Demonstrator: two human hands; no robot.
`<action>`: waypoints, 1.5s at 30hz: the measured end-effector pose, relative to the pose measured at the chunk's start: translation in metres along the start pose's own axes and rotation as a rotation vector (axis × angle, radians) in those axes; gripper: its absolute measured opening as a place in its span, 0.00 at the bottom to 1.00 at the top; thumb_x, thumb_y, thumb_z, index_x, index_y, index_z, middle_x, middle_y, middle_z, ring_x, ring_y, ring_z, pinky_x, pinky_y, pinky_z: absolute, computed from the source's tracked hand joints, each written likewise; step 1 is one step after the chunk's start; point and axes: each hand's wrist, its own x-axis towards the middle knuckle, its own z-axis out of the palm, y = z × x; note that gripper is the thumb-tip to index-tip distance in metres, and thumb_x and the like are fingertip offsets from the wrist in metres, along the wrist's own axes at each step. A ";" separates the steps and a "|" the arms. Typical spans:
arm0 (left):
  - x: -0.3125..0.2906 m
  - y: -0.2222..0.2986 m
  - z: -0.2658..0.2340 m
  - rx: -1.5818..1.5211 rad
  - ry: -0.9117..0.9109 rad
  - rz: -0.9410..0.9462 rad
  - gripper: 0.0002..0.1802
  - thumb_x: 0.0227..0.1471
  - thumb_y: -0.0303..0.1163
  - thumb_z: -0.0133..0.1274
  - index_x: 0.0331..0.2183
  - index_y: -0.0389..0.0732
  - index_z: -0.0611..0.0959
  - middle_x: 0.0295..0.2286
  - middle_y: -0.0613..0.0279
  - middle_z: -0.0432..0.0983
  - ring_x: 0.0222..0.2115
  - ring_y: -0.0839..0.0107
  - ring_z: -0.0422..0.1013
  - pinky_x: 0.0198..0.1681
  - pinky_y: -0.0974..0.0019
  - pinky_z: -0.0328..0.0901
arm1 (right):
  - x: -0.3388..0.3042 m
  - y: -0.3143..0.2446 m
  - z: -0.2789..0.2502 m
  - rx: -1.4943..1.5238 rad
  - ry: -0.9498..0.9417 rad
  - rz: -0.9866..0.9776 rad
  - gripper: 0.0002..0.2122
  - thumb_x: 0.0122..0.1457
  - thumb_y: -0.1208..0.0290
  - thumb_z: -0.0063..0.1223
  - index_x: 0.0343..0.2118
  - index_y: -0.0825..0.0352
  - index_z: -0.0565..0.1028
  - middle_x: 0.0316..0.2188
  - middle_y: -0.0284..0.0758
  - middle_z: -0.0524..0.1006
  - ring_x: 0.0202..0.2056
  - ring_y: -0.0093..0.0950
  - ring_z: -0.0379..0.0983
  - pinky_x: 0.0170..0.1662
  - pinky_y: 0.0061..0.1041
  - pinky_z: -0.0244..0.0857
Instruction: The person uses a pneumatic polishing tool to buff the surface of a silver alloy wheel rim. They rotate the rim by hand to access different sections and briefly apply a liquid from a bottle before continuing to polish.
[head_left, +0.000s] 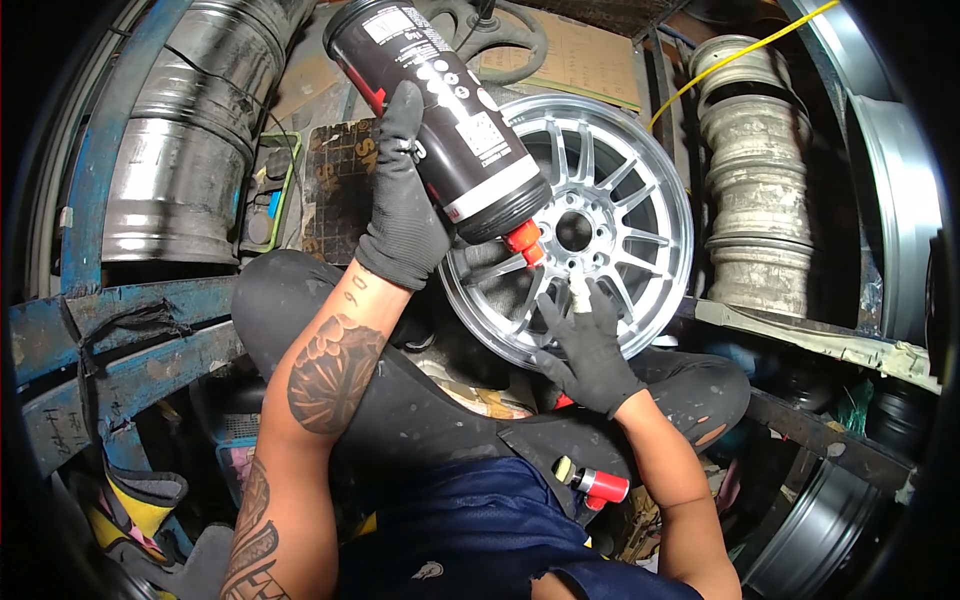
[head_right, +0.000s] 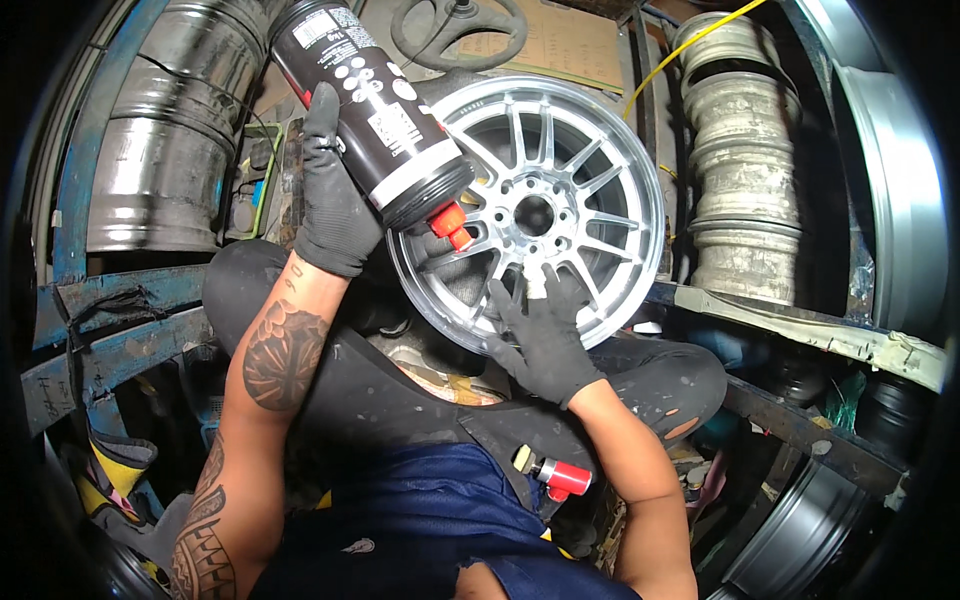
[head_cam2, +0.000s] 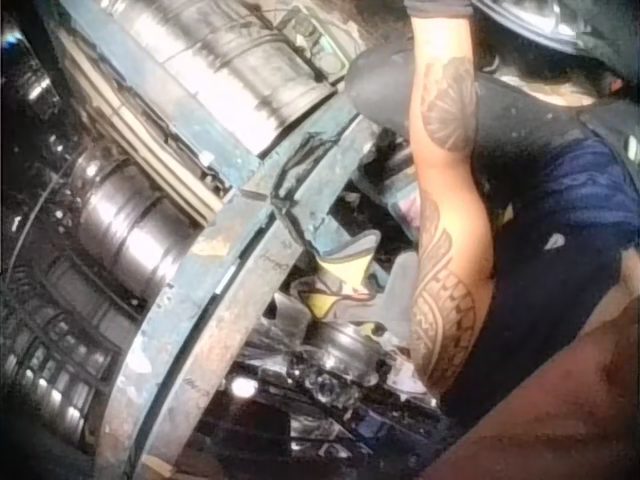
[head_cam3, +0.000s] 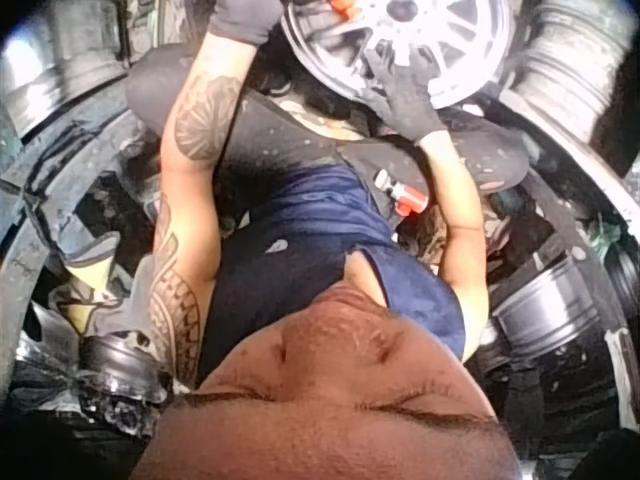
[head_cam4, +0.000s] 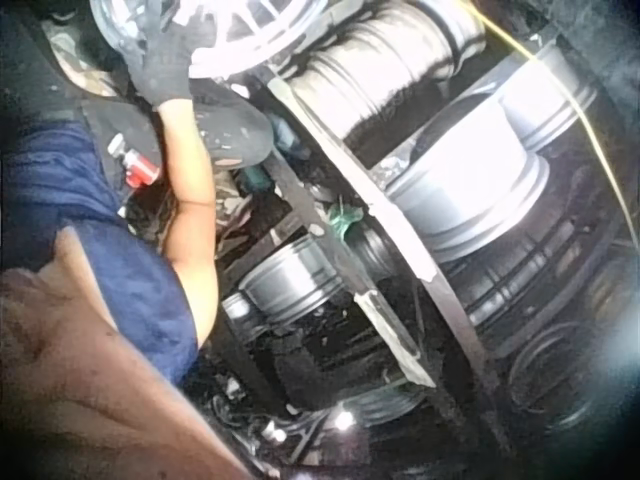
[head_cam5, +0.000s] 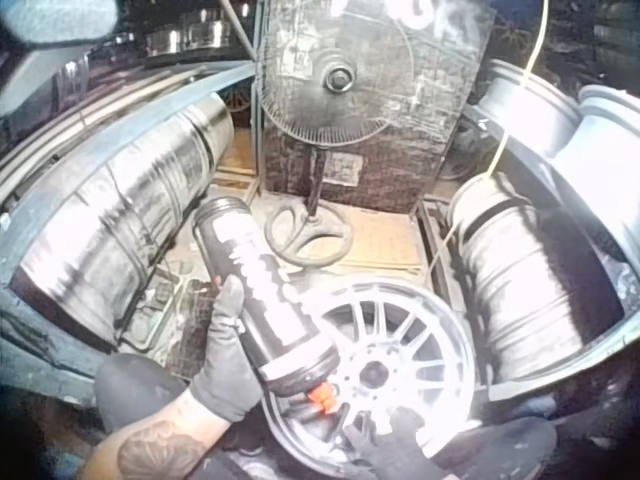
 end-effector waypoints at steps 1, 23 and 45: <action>-0.001 0.002 0.004 -0.017 -0.030 -0.025 0.40 0.59 0.64 0.56 0.56 0.40 0.74 0.46 0.54 0.80 0.47 0.58 0.79 0.54 0.51 0.75 | -0.001 0.000 0.003 -0.022 -0.006 -0.012 0.35 0.64 0.50 0.54 0.72 0.57 0.59 0.62 0.63 0.63 0.69 0.64 0.44 0.69 0.63 0.35; -0.008 0.002 0.009 -0.037 -0.099 -0.066 0.29 0.60 0.54 0.60 0.55 0.46 0.76 0.43 0.64 0.80 0.43 0.69 0.80 0.50 0.61 0.77 | -0.003 -0.006 0.006 -0.336 0.028 -0.051 0.33 0.63 0.37 0.48 0.68 0.47 0.68 0.67 0.51 0.60 0.69 0.56 0.49 0.69 0.60 0.40; -0.014 -0.021 0.011 0.025 -0.113 0.011 0.34 0.63 0.59 0.54 0.58 0.44 0.75 0.52 0.60 0.77 0.52 0.64 0.76 0.59 0.54 0.70 | 0.020 -0.008 -0.015 2.308 -0.181 -0.105 0.34 0.71 0.52 0.45 0.73 0.66 0.54 0.73 0.49 0.54 0.72 0.48 0.53 0.72 0.48 0.51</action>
